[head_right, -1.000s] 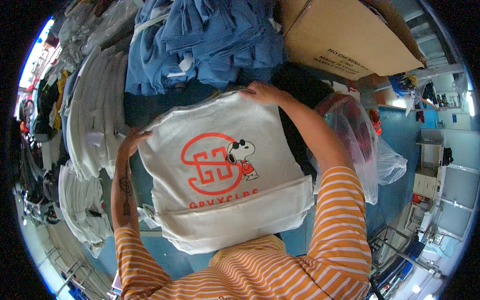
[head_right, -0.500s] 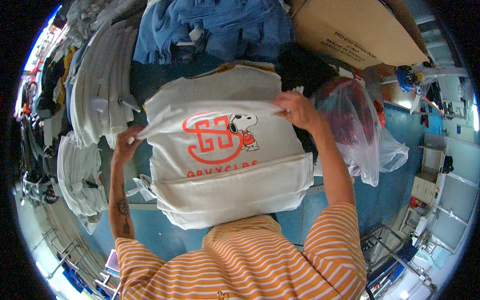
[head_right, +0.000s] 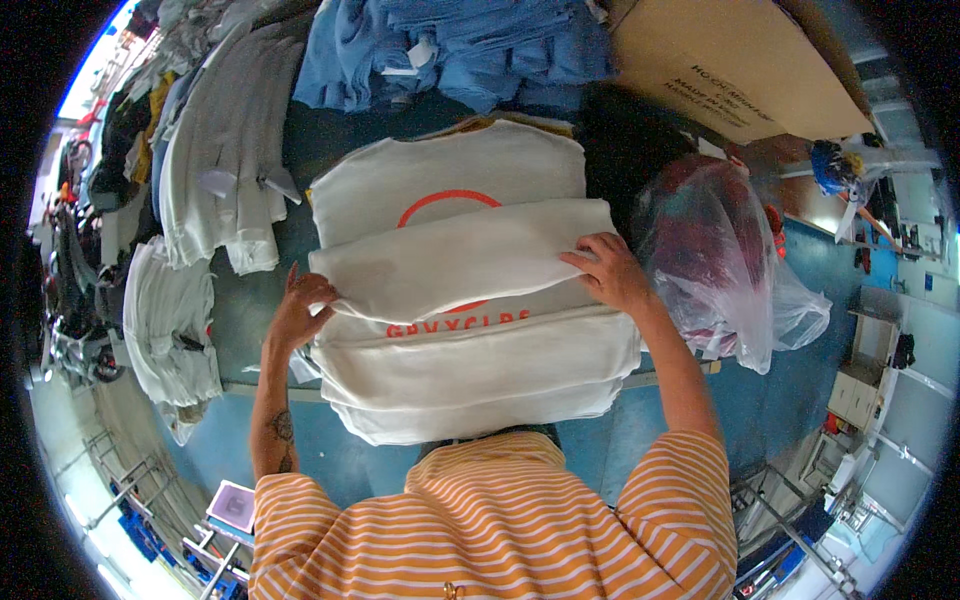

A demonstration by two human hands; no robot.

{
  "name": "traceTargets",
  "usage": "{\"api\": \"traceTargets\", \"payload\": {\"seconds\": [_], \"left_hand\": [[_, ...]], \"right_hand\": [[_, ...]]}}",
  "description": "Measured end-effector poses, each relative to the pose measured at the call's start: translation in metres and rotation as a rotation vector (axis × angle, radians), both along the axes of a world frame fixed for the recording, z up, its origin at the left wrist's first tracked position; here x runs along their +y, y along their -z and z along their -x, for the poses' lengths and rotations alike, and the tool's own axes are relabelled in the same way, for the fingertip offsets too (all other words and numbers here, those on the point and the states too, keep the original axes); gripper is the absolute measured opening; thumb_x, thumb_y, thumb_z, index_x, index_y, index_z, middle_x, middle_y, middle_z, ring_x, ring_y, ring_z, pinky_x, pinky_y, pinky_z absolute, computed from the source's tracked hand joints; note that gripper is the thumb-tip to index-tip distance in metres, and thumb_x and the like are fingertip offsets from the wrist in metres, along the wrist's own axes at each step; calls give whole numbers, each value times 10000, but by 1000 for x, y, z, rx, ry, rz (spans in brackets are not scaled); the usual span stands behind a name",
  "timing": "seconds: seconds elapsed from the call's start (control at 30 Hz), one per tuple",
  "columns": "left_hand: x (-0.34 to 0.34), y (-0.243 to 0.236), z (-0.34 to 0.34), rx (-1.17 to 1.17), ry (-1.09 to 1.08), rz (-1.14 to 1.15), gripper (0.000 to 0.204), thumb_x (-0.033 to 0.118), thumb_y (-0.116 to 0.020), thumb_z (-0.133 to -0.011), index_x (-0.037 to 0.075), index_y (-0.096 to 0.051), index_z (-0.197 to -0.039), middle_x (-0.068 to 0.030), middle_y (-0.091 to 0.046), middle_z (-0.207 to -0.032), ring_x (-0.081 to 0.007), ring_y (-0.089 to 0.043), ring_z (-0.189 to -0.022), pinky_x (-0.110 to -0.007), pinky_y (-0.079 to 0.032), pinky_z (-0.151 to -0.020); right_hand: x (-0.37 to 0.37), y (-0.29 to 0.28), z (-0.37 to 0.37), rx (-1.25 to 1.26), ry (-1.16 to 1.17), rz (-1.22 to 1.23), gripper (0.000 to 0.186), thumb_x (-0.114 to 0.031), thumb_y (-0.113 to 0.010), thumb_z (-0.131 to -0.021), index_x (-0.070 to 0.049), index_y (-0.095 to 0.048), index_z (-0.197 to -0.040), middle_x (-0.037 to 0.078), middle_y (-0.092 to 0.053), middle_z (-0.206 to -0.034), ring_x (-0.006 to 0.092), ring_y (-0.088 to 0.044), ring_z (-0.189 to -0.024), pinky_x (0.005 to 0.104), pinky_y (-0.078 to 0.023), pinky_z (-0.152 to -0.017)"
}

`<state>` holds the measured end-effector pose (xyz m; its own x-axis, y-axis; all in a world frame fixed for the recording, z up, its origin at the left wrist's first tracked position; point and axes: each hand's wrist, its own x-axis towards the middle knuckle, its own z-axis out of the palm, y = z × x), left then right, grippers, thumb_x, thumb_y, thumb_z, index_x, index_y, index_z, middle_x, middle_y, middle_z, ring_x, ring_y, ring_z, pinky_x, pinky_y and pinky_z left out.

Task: The person folds white hooded sweatshirts on a large table in a workshop. They smooth the fabric, fold the sleeves and body, and then roll the garment into a compact bundle. The person repeats this process for multiple sweatshirts, stacking the finished bundles on the table.

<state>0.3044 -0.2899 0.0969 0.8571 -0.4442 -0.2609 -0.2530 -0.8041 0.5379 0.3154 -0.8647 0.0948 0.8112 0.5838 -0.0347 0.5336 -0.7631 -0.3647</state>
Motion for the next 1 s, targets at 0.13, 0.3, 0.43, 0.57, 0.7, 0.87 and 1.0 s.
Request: {"api": "traceTargets", "payload": {"seconds": [0.13,0.3,0.43,0.57,0.7,0.87,1.0], "left_hand": [[-4,10,10,-57,52,-105,156,186,-815,-763,135,-781,-907,-19,-695,-1043,-239,-564,-1173,-539,-128,-1220],[4,34,4,-255,-650,179,327,387,-800,-844,66,-746,-876,-68,-672,-853,-187,-653,-848,-357,-523,-857],[17,72,-9,398,-1009,493,470,507,-732,-892,46,-699,-802,31,-530,-652,-73,-496,-596,-258,-398,-539],[15,68,-19,365,-920,338,510,504,-764,-858,6,-711,-950,-17,-590,-693,-95,-528,-623,-273,-431,-568],[18,60,0,59,-930,135,494,467,-737,-886,-12,-685,-998,-65,-658,-775,-141,-616,-694,-295,-501,-650],[-1,34,80,411,-1379,805,442,386,-690,-933,-13,-643,-1118,-133,-698,-972,-199,-692,-820,-307,-558,-748],[-36,46,127,532,-1498,1231,277,144,-555,-976,-39,-603,-1179,-155,-699,-1031,-241,-701,-916,-348,-584,-842]], "right_hand": [[8,2,6,-27,-116,45,447,-200,-792,-748,-172,-729,-1189,78,-585,-1153,299,-549,-1118,455,-448,-1016],[23,-14,-14,9,-69,-93,420,-258,-802,-772,-117,-714,-1157,110,-597,-1129,311,-563,-1084,441,-452,-987],[100,-7,-40,-49,-168,-316,403,-269,-813,-768,-76,-701,-1104,123,-616,-1131,330,-592,-1064,454,-471,-961],[239,12,-9,-24,-287,-463,536,-348,-795,-767,-56,-648,-1192,146,-609,-1133,328,-607,-1051,466,-486,-930],[328,44,28,-133,-332,-253,657,-372,-791,-765,-25,-578,-1282,150,-558,-1174,331,-556,-1074,447,-476,-906],[348,60,26,-206,-204,-111,457,-227,-629,-831,-11,-569,-1229,140,-547,-1068,313,-538,-1013,450,-455,-890],[362,66,16,-121,-232,-28,364,-190,-594,-860,7,-586,-1166,198,-598,-1080,361,-575,-1019,473,-475,-874]]}}
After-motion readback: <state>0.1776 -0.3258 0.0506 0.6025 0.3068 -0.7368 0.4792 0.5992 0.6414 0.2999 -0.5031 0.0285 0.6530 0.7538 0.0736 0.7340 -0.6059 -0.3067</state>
